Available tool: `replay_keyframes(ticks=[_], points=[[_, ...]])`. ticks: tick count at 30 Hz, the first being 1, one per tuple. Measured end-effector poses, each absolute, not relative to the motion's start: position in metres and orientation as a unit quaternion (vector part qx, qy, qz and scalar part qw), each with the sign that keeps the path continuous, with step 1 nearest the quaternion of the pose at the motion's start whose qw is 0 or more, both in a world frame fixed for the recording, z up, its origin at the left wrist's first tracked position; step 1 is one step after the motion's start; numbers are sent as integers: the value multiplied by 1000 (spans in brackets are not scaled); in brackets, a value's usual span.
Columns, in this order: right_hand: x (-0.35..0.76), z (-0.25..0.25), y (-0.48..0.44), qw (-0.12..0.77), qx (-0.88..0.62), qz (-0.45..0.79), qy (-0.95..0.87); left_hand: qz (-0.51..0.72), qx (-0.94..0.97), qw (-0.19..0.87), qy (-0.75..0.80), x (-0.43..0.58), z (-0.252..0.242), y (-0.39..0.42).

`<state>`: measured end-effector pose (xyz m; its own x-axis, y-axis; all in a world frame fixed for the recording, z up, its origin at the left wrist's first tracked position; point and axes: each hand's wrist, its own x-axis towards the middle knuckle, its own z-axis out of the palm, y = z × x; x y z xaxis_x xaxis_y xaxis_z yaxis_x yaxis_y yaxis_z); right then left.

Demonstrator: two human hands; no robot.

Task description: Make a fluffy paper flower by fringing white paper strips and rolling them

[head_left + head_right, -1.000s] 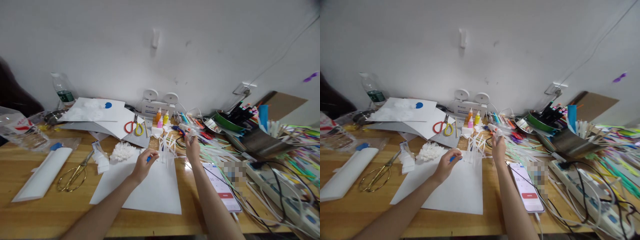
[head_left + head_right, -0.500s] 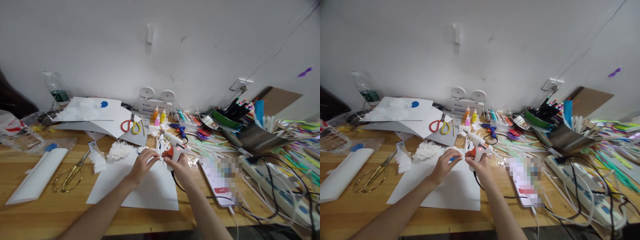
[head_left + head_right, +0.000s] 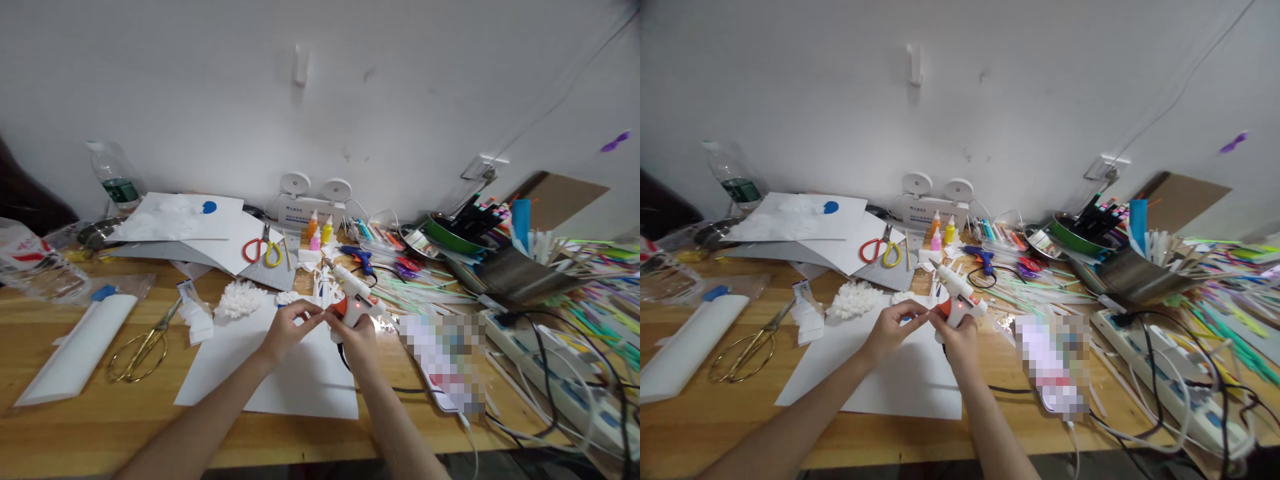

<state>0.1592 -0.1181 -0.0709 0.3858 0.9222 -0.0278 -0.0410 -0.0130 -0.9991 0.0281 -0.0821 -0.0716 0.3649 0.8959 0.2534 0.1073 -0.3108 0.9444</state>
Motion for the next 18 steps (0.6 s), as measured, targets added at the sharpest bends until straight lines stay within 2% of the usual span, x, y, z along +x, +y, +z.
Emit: replay_keyframes(ticks=[6,12,15,18], points=[[150,-74,-120,628,-581,399,-330,440,599,554,375,33,-83,-80],[157,-70,-113,701,-456,478,-270,466,568,542,408,27,-82,-75],[169,-69,-108,675,-400,538,-308,487,562,522,418,21,-77,-72],[182,-68,-105,635,-380,549,-390,500,567,504,417,17,-71,-72]])
